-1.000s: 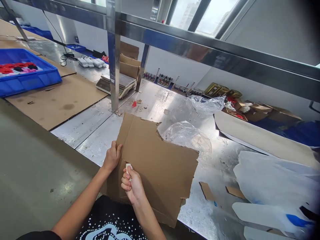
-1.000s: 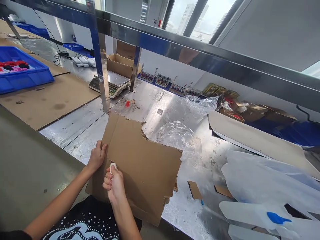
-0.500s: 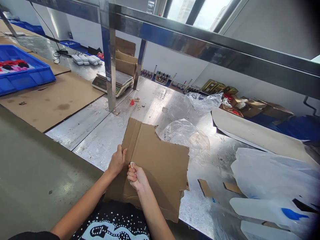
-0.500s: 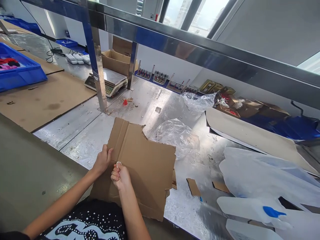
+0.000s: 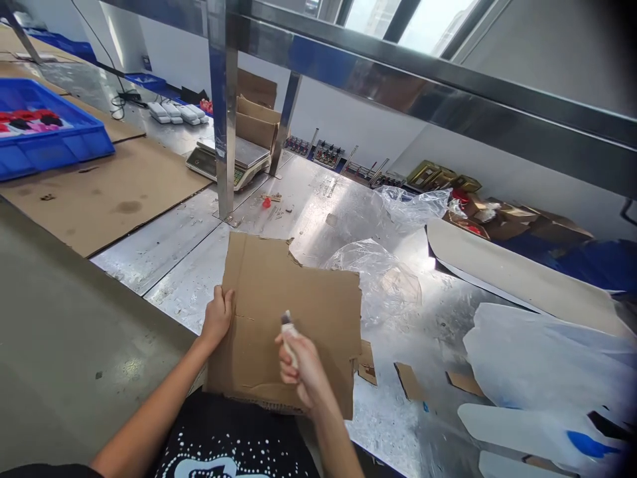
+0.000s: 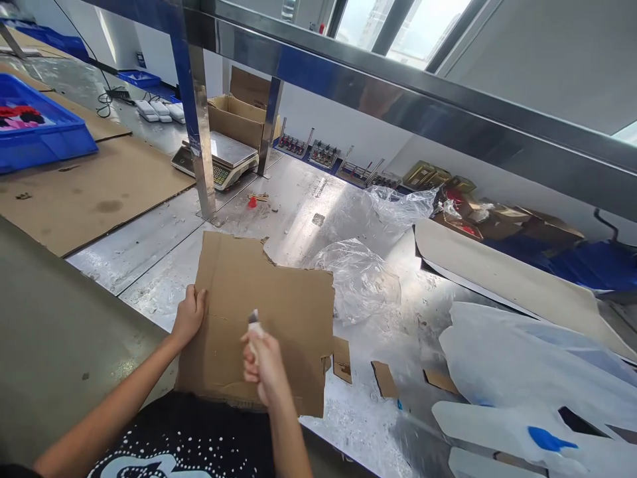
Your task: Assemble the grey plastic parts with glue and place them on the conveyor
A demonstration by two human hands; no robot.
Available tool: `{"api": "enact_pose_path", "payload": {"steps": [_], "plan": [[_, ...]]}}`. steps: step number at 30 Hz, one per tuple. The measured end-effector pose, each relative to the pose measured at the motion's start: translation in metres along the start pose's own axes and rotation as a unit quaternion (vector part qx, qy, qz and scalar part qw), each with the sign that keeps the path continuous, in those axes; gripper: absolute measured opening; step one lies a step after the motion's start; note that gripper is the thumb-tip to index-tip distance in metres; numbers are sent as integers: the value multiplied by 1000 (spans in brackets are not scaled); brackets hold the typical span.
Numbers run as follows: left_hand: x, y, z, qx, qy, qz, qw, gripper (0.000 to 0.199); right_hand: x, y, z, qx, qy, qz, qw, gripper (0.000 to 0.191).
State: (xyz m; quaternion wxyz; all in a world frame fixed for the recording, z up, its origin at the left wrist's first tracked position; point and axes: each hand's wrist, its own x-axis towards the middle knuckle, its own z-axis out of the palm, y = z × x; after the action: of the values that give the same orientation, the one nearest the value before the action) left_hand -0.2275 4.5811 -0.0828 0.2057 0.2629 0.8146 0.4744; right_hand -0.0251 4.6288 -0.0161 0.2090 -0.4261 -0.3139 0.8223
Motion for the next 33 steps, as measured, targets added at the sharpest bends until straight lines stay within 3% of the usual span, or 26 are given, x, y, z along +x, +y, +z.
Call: {"api": "enact_pose_path", "payload": {"steps": [3,5,7,10,12,14,18,21,25,29,33], "plan": [[2,7,-2,-69,-34,-5,997,17,12,31,26,-29,-29,15,999,40],[9,10,-5,-131,-65,-15,989,23,19,40,29,-49,-26,0,998,43],[16,13,-5,-201,-87,-33,975,28,24,38,23,-79,-5,-29,996,40],[19,18,4,-291,-59,-69,952,30,32,25,13,-135,34,-81,987,36],[10,18,11,-329,-33,-103,938,29,38,18,12,-172,53,-113,977,32],[-7,15,11,-348,-47,-152,924,29,44,16,11,-200,68,-140,967,26],[-47,-3,-16,-360,-154,-239,889,34,52,26,-1,-221,85,-152,959,19],[-57,-14,-44,-383,-152,-240,879,51,55,37,-17,-216,73,-140,964,23],[-32,-15,-55,-374,-131,-237,887,57,58,47,-28,-219,53,-149,963,27],[18,-2,-56,-343,-187,-216,895,47,59,49,-28,-245,49,-175,952,32],[68,11,-68,-323,-188,-163,913,41,57,39,-25,-311,34,-175,934,35]]}}
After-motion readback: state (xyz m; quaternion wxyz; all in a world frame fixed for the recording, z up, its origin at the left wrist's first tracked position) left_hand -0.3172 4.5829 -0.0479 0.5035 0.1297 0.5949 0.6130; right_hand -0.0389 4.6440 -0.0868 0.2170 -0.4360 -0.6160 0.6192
